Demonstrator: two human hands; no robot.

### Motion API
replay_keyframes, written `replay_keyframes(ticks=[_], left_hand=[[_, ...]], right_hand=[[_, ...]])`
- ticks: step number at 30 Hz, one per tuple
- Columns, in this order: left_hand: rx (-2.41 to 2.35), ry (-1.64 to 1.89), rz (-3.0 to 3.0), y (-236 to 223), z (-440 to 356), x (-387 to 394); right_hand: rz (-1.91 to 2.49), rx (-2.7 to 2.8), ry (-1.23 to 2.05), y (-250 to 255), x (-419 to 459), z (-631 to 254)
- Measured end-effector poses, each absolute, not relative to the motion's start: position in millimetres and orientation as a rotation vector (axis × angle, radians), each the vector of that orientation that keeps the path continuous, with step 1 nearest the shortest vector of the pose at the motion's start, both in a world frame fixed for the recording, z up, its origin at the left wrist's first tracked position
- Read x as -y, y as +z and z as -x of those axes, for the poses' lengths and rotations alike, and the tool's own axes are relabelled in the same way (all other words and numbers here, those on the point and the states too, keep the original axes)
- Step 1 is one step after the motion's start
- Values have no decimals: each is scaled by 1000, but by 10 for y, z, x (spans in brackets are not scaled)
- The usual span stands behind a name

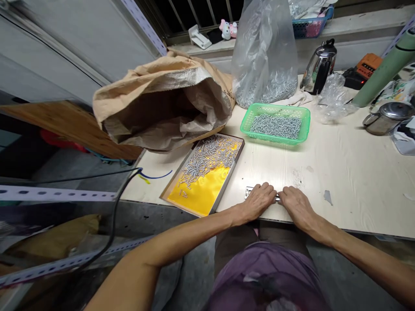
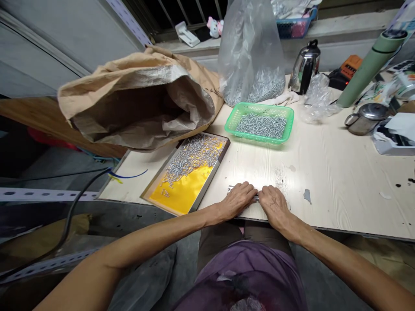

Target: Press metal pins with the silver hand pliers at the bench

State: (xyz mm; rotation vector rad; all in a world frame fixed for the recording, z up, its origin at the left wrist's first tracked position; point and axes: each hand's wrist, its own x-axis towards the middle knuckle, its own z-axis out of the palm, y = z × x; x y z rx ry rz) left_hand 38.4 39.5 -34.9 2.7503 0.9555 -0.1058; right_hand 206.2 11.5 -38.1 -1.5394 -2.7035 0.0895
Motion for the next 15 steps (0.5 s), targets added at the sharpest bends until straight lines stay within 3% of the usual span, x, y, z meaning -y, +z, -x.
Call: replay_keyframes(ticks=[6, 12, 15], left_hand=[[-1014, -159, -2706, -315, -405, -442], [-1128, 202, -2701, -480, -360, -200], [-1007, 312, -2709, -580, -392, 59]], right_hand=[[1512, 2658, 73, -372, -151, -2099], [1321, 2584, 292, -288, -333, -2329], [1424, 2525, 305, -332, -527, -2391]])
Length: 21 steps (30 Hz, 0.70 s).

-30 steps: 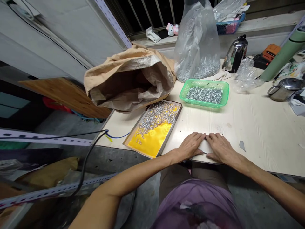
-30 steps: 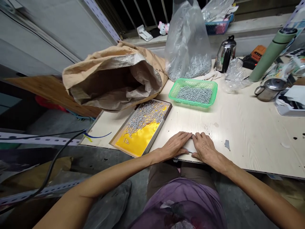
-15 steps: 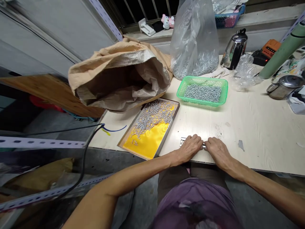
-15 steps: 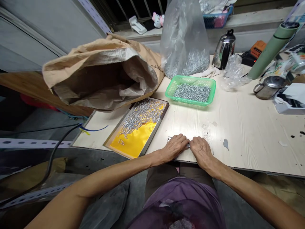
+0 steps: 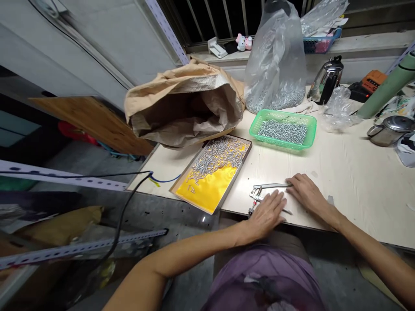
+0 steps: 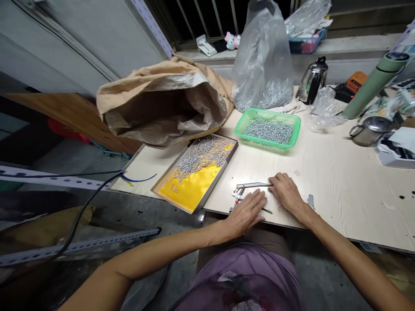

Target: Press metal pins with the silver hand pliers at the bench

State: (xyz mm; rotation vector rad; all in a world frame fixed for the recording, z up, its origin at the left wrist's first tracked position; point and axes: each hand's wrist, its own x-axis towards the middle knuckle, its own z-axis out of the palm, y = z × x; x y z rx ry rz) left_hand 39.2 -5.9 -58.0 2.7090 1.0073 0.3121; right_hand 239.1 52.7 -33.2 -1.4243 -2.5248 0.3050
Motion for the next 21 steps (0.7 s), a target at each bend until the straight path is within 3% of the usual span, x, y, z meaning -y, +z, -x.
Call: replay_keyframes(ticks=[6, 13, 21], left_hand=[[-963, 362, -2634, -558, -463, 265], [-1021, 337, -2589, -746, -443, 311], [-1314, 550, -2583, -727, 4, 29]], right_hand=[[1633, 2498, 58, -212, -791, -2147], [741, 3063, 195, -145, -492, -1336], [476, 2883, 43, -280, -553, -1029]])
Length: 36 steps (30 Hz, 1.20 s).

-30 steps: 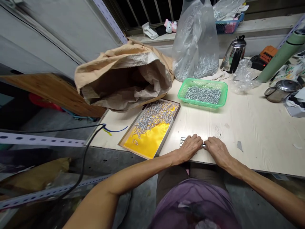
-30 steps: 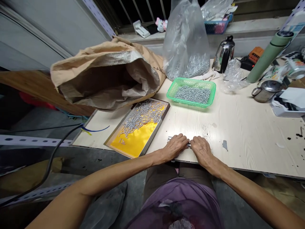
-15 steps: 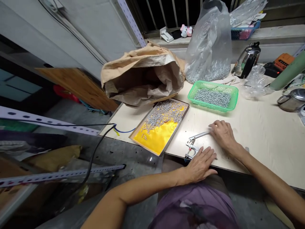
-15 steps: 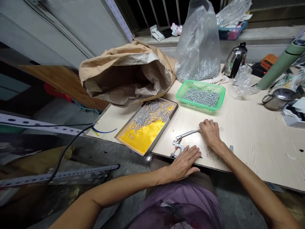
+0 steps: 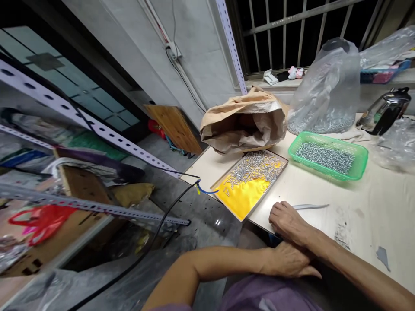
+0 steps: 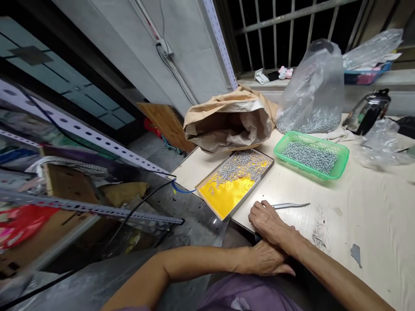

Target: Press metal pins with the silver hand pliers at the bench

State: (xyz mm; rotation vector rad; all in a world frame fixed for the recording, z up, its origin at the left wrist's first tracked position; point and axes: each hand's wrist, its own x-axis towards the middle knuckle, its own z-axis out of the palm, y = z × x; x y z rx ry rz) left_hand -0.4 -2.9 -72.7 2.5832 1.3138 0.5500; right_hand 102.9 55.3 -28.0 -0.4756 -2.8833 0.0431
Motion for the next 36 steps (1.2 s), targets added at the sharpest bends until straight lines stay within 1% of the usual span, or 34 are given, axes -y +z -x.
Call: replay_keyframes(ticks=[3, 6, 8, 9, 11, 14, 20, 28, 36], left_hand=[[-1311, 601, -2611, -658, 82, -56], [-1346, 651, -2620, -561, 274, -217], [-1486, 671, -2599, -469, 498, -398], [-1641, 649, -2567, -421, 623, -502], [-1921, 530, -2481, -337, 858, -707], [-2047, 278, -2415, -282, 1090, -937], [-1915, 29, -2462, -324, 1186, -1111], [-1963, -37, -2398, -276, 1238, -1146], [-1881, -166, -2467, -263, 1221, -1146]], right_hand=[[568, 2556, 15, -10, -750, -1193], [735, 2324, -139, 369, -1084, -1510], [949, 2232, -299, 575, -1294, -1741], [1049, 2197, -341, 643, -1365, -1840], [1175, 2167, -323, 688, -1405, -1980], [1163, 2219, -135, 545, -1233, -2044], [1061, 2325, 198, 70, -727, -2044], [1107, 2249, 443, -39, -405, -2148], [1114, 2264, 616, -272, -193, -2062]])
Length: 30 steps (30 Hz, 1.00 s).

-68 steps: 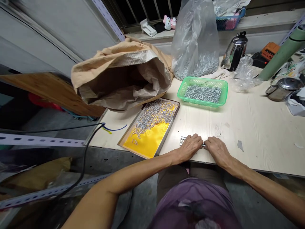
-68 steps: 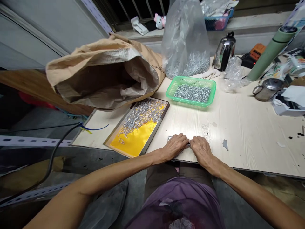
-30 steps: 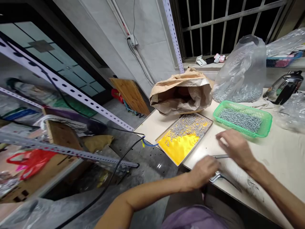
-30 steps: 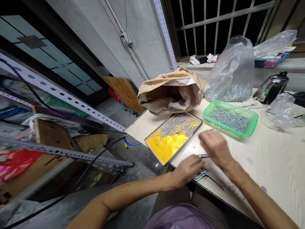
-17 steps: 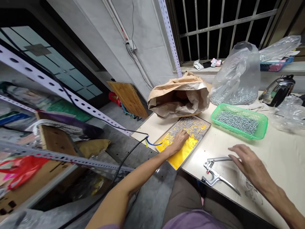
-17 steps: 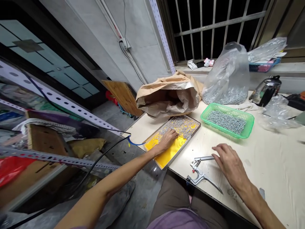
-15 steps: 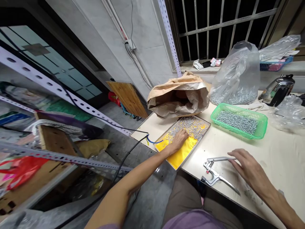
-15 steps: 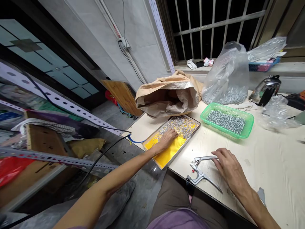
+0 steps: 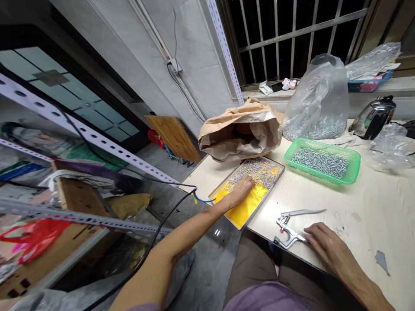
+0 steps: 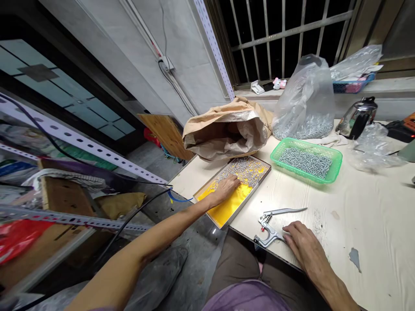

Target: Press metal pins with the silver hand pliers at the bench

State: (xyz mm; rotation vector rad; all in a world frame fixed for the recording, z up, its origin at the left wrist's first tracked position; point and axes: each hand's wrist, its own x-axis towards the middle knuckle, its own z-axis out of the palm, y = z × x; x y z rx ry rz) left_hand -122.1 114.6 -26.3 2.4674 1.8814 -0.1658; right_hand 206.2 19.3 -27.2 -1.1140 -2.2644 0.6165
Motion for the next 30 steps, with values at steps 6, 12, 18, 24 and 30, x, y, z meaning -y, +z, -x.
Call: replay_keyframes(ticks=[6, 12, 18, 24, 30], left_hand=[[-1882, 171, -2337, -59, 1060, -1070], [-1601, 368, -1685, -31, 723, -667], [-1642, 397, -2033, -193, 616, -474], [-1494, 466, -2185, -263, 496, -409], [-1177, 394, -2439, -221, 150, -296]], right_hand=[[1123, 2242, 670, -221, -88, -2023], [1187, 2255, 714, -271, 26, -2068], [1210, 2293, 638, -341, 81, -2033], [1235, 2190, 709, -336, 83, -2012], [1339, 1926, 759, -320, 27, -2208]])
